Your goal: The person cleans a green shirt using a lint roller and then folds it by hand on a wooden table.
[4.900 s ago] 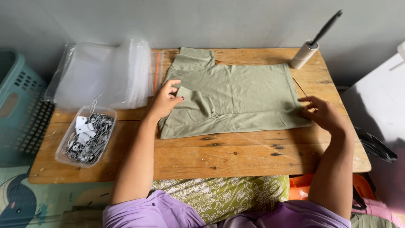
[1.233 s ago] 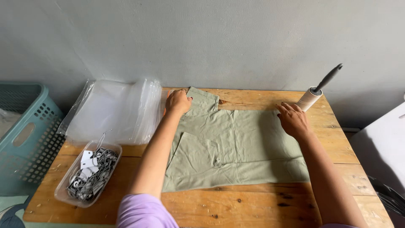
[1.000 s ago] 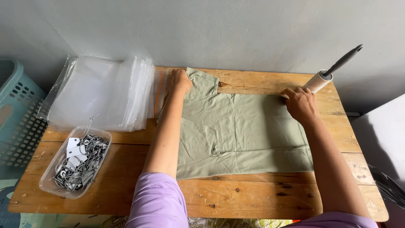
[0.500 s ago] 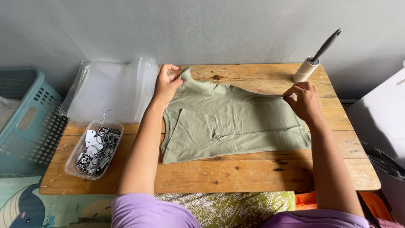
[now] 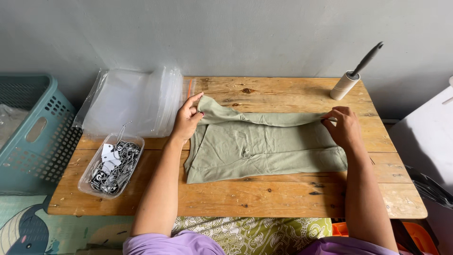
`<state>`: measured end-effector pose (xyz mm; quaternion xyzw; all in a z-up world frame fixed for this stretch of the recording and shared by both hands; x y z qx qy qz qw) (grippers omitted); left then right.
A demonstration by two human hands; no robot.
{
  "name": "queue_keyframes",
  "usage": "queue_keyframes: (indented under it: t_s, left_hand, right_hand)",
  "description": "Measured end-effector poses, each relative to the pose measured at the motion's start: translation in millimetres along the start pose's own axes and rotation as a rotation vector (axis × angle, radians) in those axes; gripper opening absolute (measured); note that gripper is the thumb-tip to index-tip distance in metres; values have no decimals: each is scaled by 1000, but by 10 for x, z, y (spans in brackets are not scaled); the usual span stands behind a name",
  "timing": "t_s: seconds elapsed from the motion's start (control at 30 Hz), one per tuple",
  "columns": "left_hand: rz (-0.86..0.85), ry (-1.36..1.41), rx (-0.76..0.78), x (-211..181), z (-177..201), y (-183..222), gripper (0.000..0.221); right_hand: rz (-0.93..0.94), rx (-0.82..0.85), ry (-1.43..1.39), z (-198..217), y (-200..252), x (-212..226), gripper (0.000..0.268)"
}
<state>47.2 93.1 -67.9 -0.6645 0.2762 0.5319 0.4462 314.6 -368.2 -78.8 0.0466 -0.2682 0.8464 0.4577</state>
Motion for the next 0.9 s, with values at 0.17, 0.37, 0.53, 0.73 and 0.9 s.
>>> queue_keyframes:
  t_s: [0.17,0.37,0.53,0.73,0.9]
  left_hand:
    - [24,102,287,-349,75,158,69]
    - [15,-239,133,-672,232,214,50]
    - [-3,-1088,119,-269,234,97,66]
    - [-155,-1162,159,232,278,-43,56]
    - [-290,-976,-36,-13,264,-28,30]
  right_hand:
    - [-33,14,40,65,36,-75,20]
    - [-217,25,99,137,-15,-56,33]
    - [-232,156,111,-4,-90,123,42]
    - [-121,124,176,-169,-140,71,35]
    - [-215,189,98,-70,-181,-11,26]
Point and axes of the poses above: each hand's wrist, its own y-axis away from the middle knuckle, its own z-axis out of the back of the hand, x = y × z, the point moved 3 cm from there along -y, towards the middle knuckle, and after that the axes turned 2 degrees about -z, right-handed, at the moved point
